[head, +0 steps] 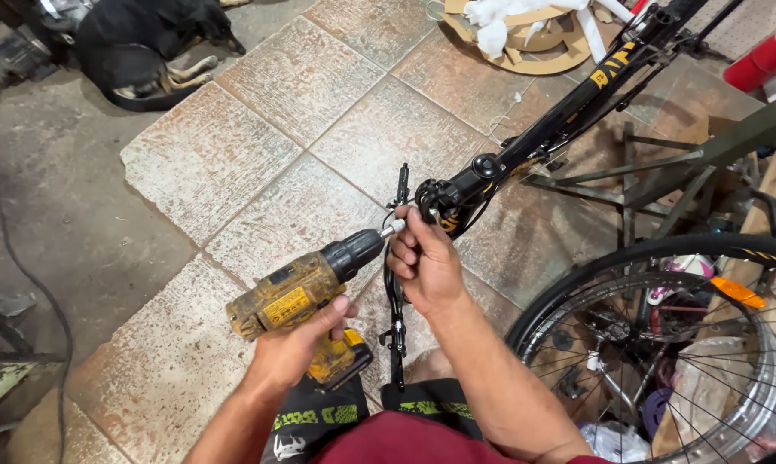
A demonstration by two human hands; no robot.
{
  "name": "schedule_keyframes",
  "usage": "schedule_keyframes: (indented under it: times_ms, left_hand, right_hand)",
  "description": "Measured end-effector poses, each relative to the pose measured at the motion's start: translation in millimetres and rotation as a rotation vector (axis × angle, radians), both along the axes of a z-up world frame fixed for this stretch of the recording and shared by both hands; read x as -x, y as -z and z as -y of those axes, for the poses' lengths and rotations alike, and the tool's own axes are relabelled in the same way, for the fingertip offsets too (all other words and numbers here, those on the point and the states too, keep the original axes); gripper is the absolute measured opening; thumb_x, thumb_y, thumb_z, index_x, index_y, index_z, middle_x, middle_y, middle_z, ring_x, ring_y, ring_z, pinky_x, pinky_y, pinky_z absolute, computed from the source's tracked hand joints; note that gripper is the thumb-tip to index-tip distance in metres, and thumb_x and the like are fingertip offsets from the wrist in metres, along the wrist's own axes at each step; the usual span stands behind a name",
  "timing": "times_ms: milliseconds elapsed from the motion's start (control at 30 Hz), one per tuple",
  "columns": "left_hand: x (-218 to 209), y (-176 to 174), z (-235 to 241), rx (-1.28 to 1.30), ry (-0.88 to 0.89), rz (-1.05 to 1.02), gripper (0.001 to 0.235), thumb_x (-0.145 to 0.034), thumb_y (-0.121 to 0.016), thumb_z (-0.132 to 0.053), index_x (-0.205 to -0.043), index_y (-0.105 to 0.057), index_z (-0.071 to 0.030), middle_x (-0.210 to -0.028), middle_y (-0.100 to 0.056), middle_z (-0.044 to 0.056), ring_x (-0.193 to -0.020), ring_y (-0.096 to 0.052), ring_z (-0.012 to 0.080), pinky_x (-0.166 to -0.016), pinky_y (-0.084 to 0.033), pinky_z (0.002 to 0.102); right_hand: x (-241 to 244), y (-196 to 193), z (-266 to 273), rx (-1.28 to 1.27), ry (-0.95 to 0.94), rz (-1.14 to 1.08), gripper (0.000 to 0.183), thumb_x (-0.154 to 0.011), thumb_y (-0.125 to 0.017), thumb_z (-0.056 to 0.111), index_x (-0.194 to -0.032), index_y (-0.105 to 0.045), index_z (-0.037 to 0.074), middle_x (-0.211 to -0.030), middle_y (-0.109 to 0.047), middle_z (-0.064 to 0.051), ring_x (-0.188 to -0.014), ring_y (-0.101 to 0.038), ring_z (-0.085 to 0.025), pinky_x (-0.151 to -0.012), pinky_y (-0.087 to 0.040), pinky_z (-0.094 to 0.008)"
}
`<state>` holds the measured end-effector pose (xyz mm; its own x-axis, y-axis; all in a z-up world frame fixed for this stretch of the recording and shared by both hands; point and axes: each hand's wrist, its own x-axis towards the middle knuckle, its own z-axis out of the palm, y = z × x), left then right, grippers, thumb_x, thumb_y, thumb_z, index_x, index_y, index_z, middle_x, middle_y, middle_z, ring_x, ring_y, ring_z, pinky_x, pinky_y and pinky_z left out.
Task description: The person uses a yellow power drill to loosen the stem bolts on a bicycle. They then remove the handlebar, reposition it, and use the drill to tighten the bolts, securing the handlebar in place.
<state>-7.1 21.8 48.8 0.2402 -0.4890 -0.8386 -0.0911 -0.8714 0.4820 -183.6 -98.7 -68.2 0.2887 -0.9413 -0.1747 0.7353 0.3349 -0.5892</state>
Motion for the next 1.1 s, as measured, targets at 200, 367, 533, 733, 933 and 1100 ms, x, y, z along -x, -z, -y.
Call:
schedule_keyframes:
  times_ms: [200,367,533,733,933,1100]
  left_hand:
    - [-19.2,-2.7,-1.7,-0.136,0.07,0.042,0.076,-0.07,-0.057,-0.075,-0.134,-0.075,-0.036,-0.142,-0.075,0.01,-0.151,-0.052,0.0309,-0.134,-0.029,0.053]
    - [-43.6,35.8,-0.6,0.09,-0.076,-0.097,0.073,-0.069,-0.074,-0.051,-0.132,-0.068,-0.015,-0.138,-0.071,0.016,-0.13,-0.065,0.0368,-0.113,-0.047,0.057]
    - [-99.4,110.8,-16.8,0.718,-0.073,-0.258,0.032,-0.082,-0.08,-0.023,-0.105,-0.076,-0.001,-0.103,-0.086,0.016,-0.092,-0.085,0.0289,-0.068,-0.071,0.04]
    - [-155.1,129.6,-16.6,0.434,-0.275,0.177,0.043,-0.085,-0.09,-0.052,-0.092,-0.081,-0.011,-0.082,-0.077,0.01,-0.081,-0.074,0.0224,-0.079,-0.059,0.037]
    - [-216.6,319.3,-49.9,0.285,-0.272,0.471,0.058,-0.088,-0.081,-0.044,-0.131,-0.071,-0.008,-0.121,-0.074,0.021,-0.119,-0.068,0.0388,-0.096,-0.055,0.061]
    - [-234.4,517.8,-68.2,0.0,0.149,0.591,0.064,-0.085,-0.071,-0.032,-0.146,-0.06,-0.018,-0.125,-0.072,0.013,-0.118,-0.071,0.0399,-0.096,-0.061,0.062]
  right_hand:
    - [14.7,3.5,10.5,0.144,-0.052,-0.014,0.026,-0.093,-0.068,0.011,-0.11,-0.048,0.012,-0.073,-0.048,0.006,-0.054,-0.043,-0.005,-0.041,-0.035,-0.02]
    - [17.6,5.4,18.6,0.279,-0.158,-0.072,0.011,-0.096,-0.055,0.015,-0.089,-0.062,0.015,-0.077,-0.05,0.005,-0.055,-0.038,-0.005,-0.042,-0.027,-0.02]
    - [25.6,52.3,22.1,0.194,-0.263,0.082,0.009,-0.089,-0.058,0.017,-0.092,-0.066,0.012,-0.109,-0.059,-0.003,-0.065,-0.039,-0.007,-0.05,-0.031,-0.018]
    - [78.5,84.8,-3.7,0.345,-0.277,-0.314,0.036,-0.074,-0.06,0.005,-0.109,-0.051,0.001,-0.077,-0.043,-0.01,-0.053,-0.035,-0.011,-0.044,-0.032,-0.025]
    - [125.2,134.8,-46.8,0.05,-0.179,-0.601,0.015,-0.095,-0.061,0.018,-0.093,-0.056,0.004,-0.061,-0.031,0.0,-0.044,-0.03,-0.011,-0.044,-0.027,-0.027]
    - [162.6,109.2,-63.7,0.06,-0.062,-0.943,0.011,-0.1,-0.064,0.012,-0.103,-0.062,0.003,-0.061,-0.029,-0.002,-0.048,-0.029,-0.012,-0.044,-0.026,-0.026]
